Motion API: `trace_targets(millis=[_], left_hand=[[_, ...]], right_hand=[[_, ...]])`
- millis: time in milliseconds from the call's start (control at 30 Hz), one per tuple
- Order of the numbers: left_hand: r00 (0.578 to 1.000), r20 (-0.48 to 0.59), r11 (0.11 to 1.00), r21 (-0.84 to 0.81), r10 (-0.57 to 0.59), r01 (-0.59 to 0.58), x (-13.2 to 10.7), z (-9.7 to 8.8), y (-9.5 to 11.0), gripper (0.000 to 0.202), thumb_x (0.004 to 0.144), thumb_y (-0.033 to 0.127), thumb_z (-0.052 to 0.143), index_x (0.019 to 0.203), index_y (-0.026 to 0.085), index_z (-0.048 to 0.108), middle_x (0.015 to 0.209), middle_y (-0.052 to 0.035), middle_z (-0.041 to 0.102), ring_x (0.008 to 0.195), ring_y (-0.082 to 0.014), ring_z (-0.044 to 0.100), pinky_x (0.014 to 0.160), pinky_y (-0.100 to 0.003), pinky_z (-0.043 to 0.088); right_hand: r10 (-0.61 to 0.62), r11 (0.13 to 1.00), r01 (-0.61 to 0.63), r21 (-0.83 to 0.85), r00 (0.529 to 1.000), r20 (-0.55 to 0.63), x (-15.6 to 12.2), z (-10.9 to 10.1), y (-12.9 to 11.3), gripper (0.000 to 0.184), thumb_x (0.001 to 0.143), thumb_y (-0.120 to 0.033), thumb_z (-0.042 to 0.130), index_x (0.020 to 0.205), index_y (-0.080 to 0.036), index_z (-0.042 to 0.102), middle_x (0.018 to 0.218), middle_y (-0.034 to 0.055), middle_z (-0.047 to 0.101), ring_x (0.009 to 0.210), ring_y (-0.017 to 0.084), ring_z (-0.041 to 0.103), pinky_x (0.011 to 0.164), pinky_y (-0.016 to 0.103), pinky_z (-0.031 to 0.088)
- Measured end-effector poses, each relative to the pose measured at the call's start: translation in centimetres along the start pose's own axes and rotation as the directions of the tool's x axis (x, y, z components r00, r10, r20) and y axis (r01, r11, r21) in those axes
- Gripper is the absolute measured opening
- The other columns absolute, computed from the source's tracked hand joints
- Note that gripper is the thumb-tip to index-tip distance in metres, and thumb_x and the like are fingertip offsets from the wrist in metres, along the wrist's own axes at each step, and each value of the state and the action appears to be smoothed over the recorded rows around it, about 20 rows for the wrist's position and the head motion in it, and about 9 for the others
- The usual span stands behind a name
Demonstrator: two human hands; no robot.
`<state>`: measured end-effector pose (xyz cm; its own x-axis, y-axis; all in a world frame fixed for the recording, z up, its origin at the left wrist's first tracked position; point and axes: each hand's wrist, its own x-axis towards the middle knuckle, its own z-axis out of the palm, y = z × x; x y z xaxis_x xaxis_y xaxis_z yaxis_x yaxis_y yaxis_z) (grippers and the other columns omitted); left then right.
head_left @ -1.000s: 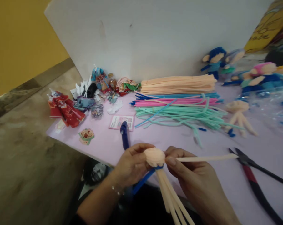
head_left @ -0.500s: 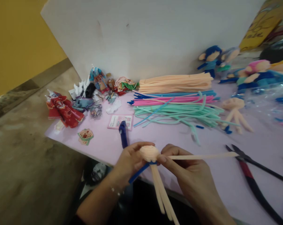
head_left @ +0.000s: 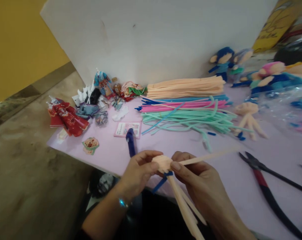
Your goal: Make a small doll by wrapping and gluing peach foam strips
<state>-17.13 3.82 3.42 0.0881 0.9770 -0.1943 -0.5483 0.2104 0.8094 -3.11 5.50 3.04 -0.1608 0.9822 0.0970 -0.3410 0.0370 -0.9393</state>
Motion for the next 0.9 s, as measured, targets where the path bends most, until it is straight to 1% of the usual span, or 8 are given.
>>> trace_targets(millis=[100, 300, 467, 533, 633, 767, 833, 900], left_hand=[[1.000, 0.016, 1.000, -0.010, 0.003, -0.003, 0.0, -0.1, -0.1, 0.041, 0.050, 0.032, 0.089, 0.084, 0.013, 0.074, 0.079, -0.0058, 0.072, 0.070, -0.0169, 0.063, 0.067, -0.030, 0.047], [0.999, -0.021, 0.998, 0.044, 0.035, -0.034, 0.0, -0.2, -0.4, 0.042, 0.046, 0.025, 0.092, 0.081, 0.015, 0.073, 0.080, -0.0040, 0.073, 0.075, -0.0163, 0.065, 0.078, -0.031, 0.048], [0.998, -0.003, 0.998, 0.007, 0.068, -0.068, -0.1, 0.0, -0.2, 0.041, 0.045, 0.028, 0.093, 0.078, 0.016, 0.072, 0.082, -0.0051, 0.076, 0.077, -0.0181, 0.068, 0.079, -0.032, 0.051], [0.996, 0.023, 0.996, -0.015, 0.085, -0.085, -0.1, 0.0, -0.2, 0.042, 0.044, 0.030, 0.093, 0.078, 0.017, 0.073, 0.084, -0.0059, 0.077, 0.075, -0.0176, 0.068, 0.077, -0.031, 0.052], [0.992, 0.075, 0.995, -0.004, 0.099, -0.099, -0.1, 0.0, -0.1, 0.043, 0.046, 0.033, 0.093, 0.080, 0.017, 0.073, 0.088, -0.0076, 0.078, 0.071, -0.0170, 0.068, 0.072, -0.030, 0.053], [0.984, 0.147, 0.994, 0.021, 0.100, -0.104, -0.2, -0.4, -0.1, 0.043, 0.051, 0.037, 0.091, 0.087, 0.018, 0.074, 0.098, -0.0102, 0.077, 0.075, -0.0190, 0.069, 0.074, -0.033, 0.054], [0.980, 0.177, 0.994, 0.035, 0.095, -0.102, -0.3, -0.7, -0.1, 0.044, 0.054, 0.037, 0.089, 0.092, 0.019, 0.074, 0.107, -0.0117, 0.076, 0.080, -0.0208, 0.070, 0.078, -0.035, 0.054], [0.974, 0.210, 0.993, 0.061, 0.085, -0.100, -0.3, -1.0, -0.1, 0.047, 0.055, 0.037, 0.089, 0.096, 0.020, 0.074, 0.116, -0.0128, 0.073, 0.085, -0.0224, 0.070, 0.082, -0.037, 0.054]], right_hand=[[-0.026, 1.000, 0.026, -0.017, 0.999, -0.019, -0.1, 0.1, 0.0, 0.042, 0.064, -0.052, 0.087, 0.054, -0.019, 0.062, 0.058, -0.0016, 0.052, 0.056, 0.012, 0.050, 0.053, 0.022, 0.042], [-0.060, 0.997, 0.059, -0.054, 0.998, -0.035, -0.2, 0.3, 0.1, 0.039, 0.061, -0.044, 0.089, 0.052, -0.020, 0.060, 0.058, -0.0016, 0.050, 0.057, 0.013, 0.050, 0.051, 0.022, 0.040], [-0.087, 0.995, 0.085, -0.059, 0.996, -0.019, -0.7, -0.2, 0.3, 0.038, 0.071, -0.050, 0.082, 0.058, -0.021, 0.061, 0.061, -0.0005, 0.053, 0.061, 0.015, 0.052, 0.055, 0.024, 0.043], [-0.150, 0.986, 0.148, -0.074, 0.988, -0.024, -1.1, -0.4, 0.1, 0.036, 0.076, -0.050, 0.078, 0.062, -0.022, 0.062, 0.063, -0.0005, 0.052, 0.060, 0.014, 0.050, 0.053, 0.024, 0.041], [-0.323, 0.929, 0.315, -0.195, 0.946, -0.010, -1.7, -0.5, -0.2, 0.026, 0.083, -0.039, 0.073, 0.065, -0.023, 0.062, 0.063, 0.0001, 0.052, 0.057, 0.015, 0.050, 0.048, 0.025, 0.040], [-0.558, 0.743, 0.544, -0.390, 0.825, 0.087, -2.2, -0.6, -0.4, 0.014, 0.085, -0.020, 0.068, 0.072, -0.026, 0.064, 0.064, 0.0006, 0.057, 0.056, 0.016, 0.056, 0.047, 0.028, 0.042], [-0.607, 0.685, 0.587, -0.433, 0.788, 0.108, -2.3, -0.7, -0.5, 0.014, 0.085, -0.017, 0.068, 0.075, -0.026, 0.064, 0.065, 0.0001, 0.059, 0.055, 0.015, 0.057, 0.046, 0.027, 0.043], [-0.615, 0.675, 0.592, -0.440, 0.781, 0.107, -2.3, -0.7, -0.5, 0.015, 0.085, -0.016, 0.067, 0.076, -0.026, 0.064, 0.065, -0.0005, 0.059, 0.054, 0.015, 0.057, 0.045, 0.026, 0.043]])
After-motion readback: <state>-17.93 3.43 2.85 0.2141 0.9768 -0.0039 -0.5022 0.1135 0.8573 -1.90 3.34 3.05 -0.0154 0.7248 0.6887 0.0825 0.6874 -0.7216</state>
